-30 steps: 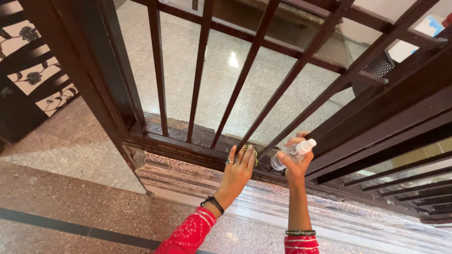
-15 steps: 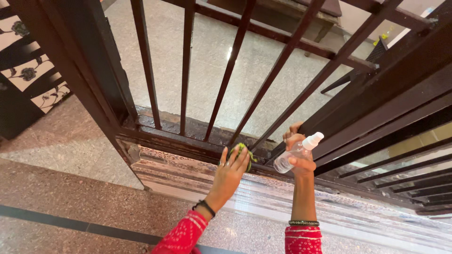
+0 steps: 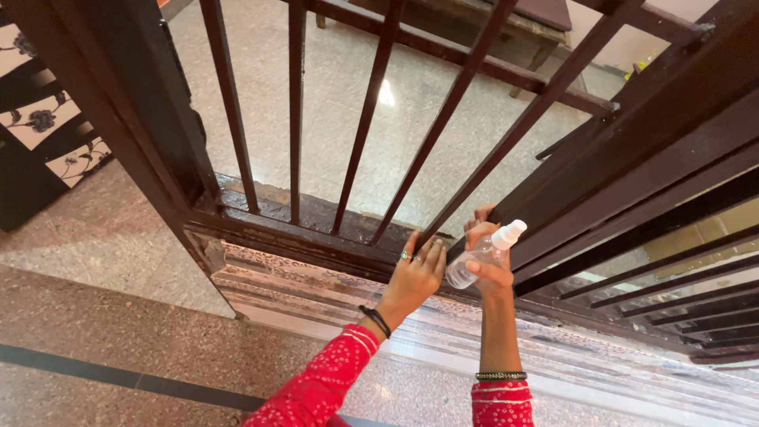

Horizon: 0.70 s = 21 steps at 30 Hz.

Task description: The person cleans a dark brown metal railing by spraying a liquid cleaner from a bottle and wiping the surface with a cloth. The person systematically moves along the railing, applying the spray and wiping the bars and frame to remove dirt.

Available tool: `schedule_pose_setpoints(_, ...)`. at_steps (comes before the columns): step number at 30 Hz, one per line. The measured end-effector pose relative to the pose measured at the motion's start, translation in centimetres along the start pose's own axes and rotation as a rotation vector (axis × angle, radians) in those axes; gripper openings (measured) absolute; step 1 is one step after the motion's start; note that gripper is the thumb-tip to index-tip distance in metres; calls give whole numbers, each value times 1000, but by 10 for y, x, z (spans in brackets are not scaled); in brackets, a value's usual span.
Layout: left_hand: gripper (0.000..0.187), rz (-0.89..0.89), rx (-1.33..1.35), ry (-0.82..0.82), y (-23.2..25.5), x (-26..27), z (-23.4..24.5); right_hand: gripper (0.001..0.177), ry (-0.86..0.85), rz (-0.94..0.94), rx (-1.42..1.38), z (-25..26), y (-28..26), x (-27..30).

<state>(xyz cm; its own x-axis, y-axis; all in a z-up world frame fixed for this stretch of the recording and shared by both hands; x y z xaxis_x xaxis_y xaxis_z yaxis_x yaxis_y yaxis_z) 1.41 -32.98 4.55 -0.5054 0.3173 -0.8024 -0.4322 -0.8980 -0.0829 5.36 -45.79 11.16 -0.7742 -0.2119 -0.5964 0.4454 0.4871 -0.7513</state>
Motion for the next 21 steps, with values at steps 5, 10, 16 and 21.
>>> schedule_pose_setpoints(5,29,189,95,-206,7,-5,-33,45,-25,18,-5,-4,-1,-2)
schedule_pose_setpoints(10,42,165,115,-60,10,11,-3,43,-22,16,-29,-1,1,-2)
schedule_pose_setpoints(16,43,154,139,-96,6,5,2,45,2,26,-31,-2,1,-2)
schedule_pose_setpoints(21,45,75,73,-109,8,11,0,45,22,39,-34,-1,5,0)
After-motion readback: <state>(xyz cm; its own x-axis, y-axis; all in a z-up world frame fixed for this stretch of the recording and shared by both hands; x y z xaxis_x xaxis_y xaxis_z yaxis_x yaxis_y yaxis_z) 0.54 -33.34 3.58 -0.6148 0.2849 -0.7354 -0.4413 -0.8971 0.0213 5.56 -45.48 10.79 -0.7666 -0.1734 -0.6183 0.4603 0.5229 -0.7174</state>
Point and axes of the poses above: each hand's wrist, its own x-axis away from the middle knuckle, its own z-axis out of the back of the hand, y = z × x, the point moved 5 cm from there along -x, towards the middle knuckle, and after that the axes turned 11 degrees about -x, right-handed, at the moved point
